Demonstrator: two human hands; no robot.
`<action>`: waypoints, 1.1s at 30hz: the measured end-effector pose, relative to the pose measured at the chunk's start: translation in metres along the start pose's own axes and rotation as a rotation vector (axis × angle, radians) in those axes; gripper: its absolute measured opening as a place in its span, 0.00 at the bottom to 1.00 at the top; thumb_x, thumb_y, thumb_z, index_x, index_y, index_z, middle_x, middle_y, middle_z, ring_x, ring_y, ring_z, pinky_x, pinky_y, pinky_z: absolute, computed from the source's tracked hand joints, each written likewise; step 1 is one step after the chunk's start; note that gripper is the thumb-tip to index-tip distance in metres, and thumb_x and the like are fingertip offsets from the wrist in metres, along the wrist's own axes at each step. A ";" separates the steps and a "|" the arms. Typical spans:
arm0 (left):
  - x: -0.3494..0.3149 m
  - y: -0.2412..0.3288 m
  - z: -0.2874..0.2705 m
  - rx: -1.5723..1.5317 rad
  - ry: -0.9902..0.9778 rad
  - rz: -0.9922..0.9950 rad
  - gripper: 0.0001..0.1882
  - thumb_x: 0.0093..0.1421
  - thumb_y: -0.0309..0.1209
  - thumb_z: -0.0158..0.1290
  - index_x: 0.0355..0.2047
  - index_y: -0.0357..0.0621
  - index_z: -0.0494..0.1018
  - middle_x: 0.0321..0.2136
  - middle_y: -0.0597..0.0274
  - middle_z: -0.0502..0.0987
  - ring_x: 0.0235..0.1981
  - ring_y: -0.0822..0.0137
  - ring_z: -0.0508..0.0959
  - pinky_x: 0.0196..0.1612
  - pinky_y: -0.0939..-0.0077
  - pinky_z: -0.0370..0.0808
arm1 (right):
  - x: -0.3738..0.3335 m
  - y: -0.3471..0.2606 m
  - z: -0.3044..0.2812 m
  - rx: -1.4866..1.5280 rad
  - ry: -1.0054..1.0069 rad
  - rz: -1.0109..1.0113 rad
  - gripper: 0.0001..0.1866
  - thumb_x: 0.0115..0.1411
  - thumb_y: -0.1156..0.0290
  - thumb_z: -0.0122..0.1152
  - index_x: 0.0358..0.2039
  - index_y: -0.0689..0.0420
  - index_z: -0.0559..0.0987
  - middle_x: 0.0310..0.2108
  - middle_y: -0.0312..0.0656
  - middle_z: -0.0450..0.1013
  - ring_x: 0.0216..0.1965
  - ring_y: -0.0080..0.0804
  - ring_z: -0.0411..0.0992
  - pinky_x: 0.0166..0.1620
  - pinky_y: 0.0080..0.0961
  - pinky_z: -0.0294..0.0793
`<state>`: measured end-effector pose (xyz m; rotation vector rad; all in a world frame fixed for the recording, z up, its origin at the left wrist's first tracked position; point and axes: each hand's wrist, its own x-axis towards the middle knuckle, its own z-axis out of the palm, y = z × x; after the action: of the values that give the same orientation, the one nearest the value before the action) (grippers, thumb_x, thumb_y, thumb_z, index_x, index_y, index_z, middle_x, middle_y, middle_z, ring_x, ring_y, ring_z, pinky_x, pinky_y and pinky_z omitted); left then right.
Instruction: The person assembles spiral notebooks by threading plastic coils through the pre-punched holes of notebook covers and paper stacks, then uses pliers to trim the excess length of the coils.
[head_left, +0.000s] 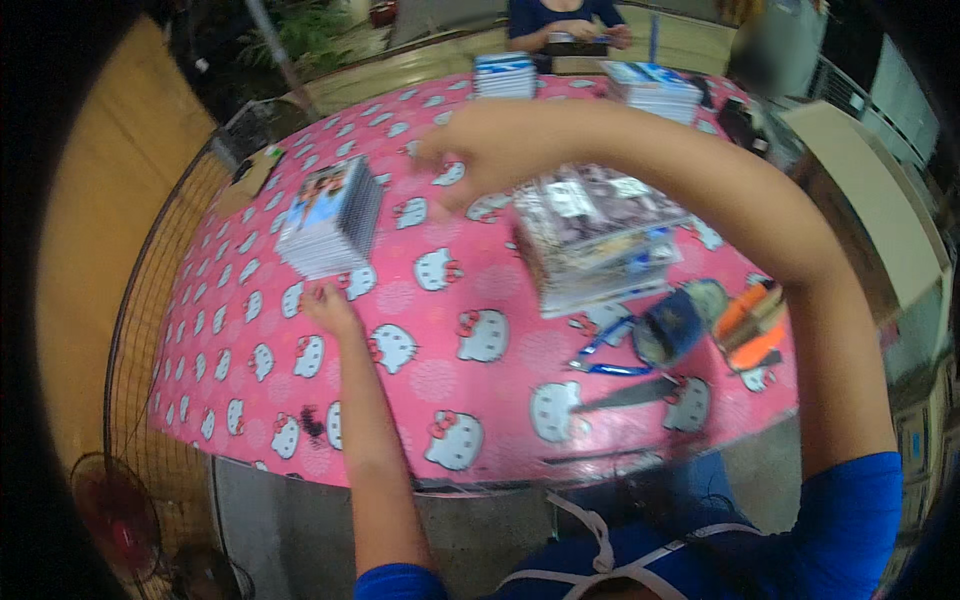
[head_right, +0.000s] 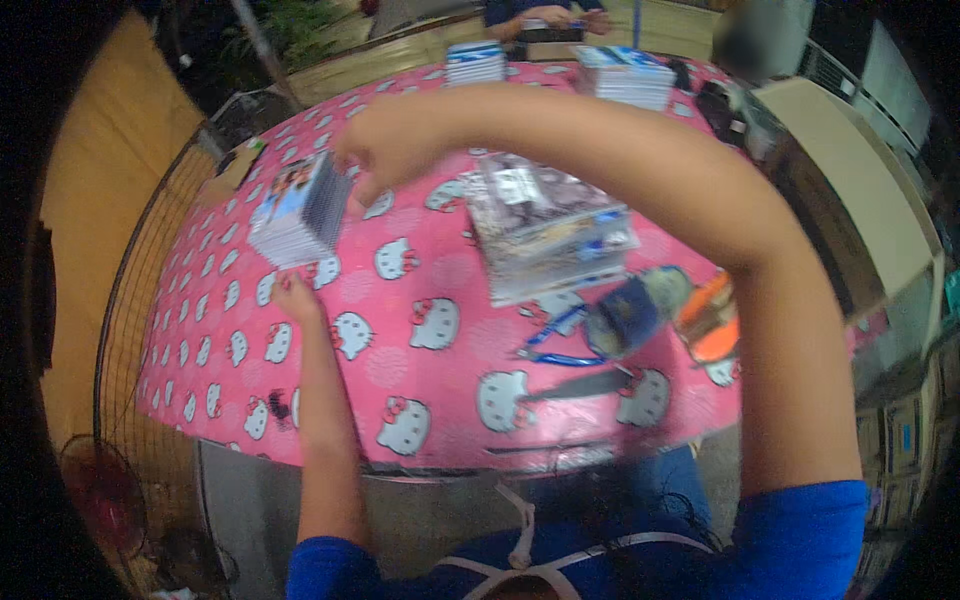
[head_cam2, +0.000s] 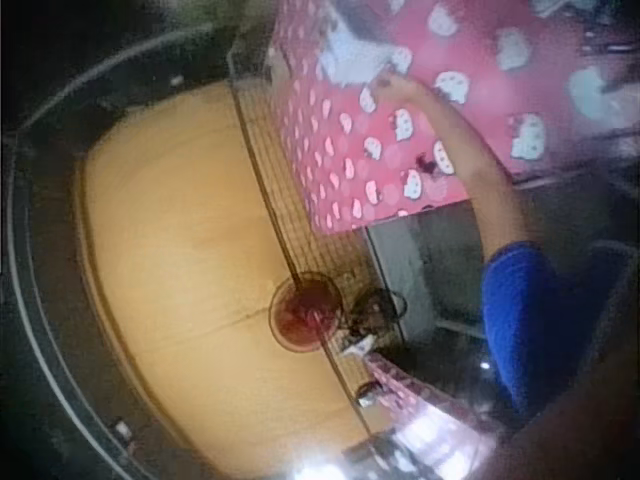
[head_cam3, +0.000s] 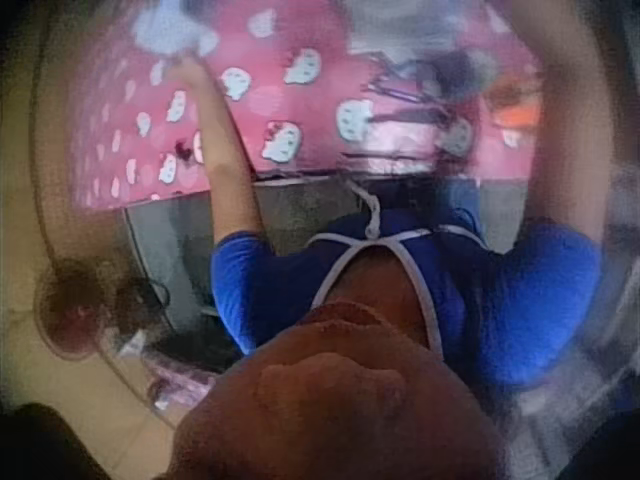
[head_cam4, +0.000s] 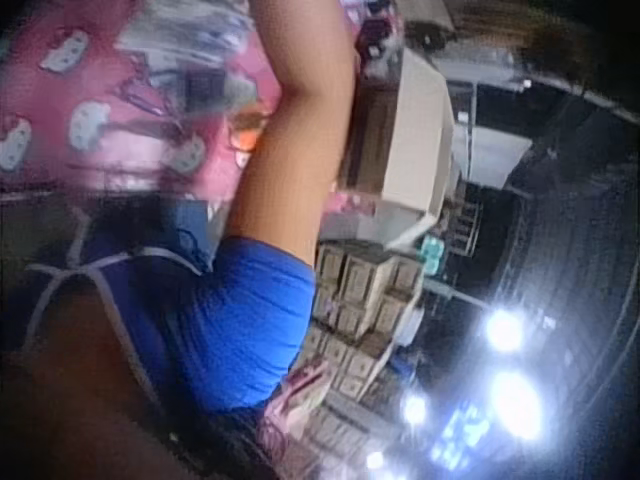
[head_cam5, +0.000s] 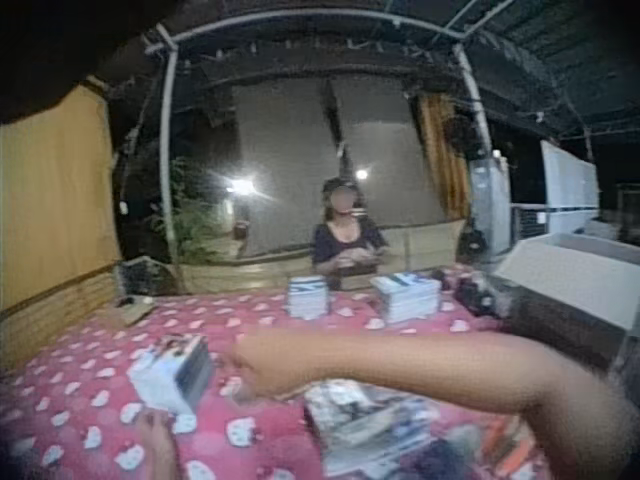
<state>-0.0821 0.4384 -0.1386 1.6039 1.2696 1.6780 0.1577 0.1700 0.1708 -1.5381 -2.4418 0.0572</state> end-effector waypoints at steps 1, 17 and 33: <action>-0.016 0.022 0.011 0.035 0.017 0.042 0.15 0.52 0.25 0.54 0.40 0.32 0.70 0.39 0.49 0.69 0.38 0.57 0.70 0.46 0.64 0.67 | -0.061 -0.020 -0.008 -0.022 -0.064 0.107 0.32 0.52 0.49 0.62 0.50 0.59 0.73 0.42 0.52 0.75 0.43 0.51 0.73 0.45 0.40 0.73; -0.245 0.317 0.008 -0.507 -0.736 -0.020 0.18 0.54 0.20 0.54 0.46 0.45 0.71 0.54 0.60 0.65 0.49 0.67 0.70 0.51 0.74 0.69 | -0.273 -0.132 0.192 -0.011 0.206 0.436 0.11 0.45 0.75 0.57 0.32 0.61 0.75 0.34 0.48 0.69 0.39 0.45 0.68 0.41 0.40 0.67; -0.429 0.430 0.088 -0.062 -1.329 0.406 0.32 0.48 0.40 0.64 0.51 0.40 0.71 0.40 0.48 0.78 0.40 0.50 0.79 0.47 0.64 0.74 | -0.567 -0.085 0.161 -0.310 0.582 1.389 0.14 0.48 0.74 0.63 0.37 0.64 0.77 0.36 0.54 0.70 0.40 0.53 0.68 0.44 0.44 0.67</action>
<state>0.1882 -0.0924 0.0087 2.3232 0.2028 0.4387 0.2768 -0.3572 -0.0796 -2.5640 -0.6624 -0.4487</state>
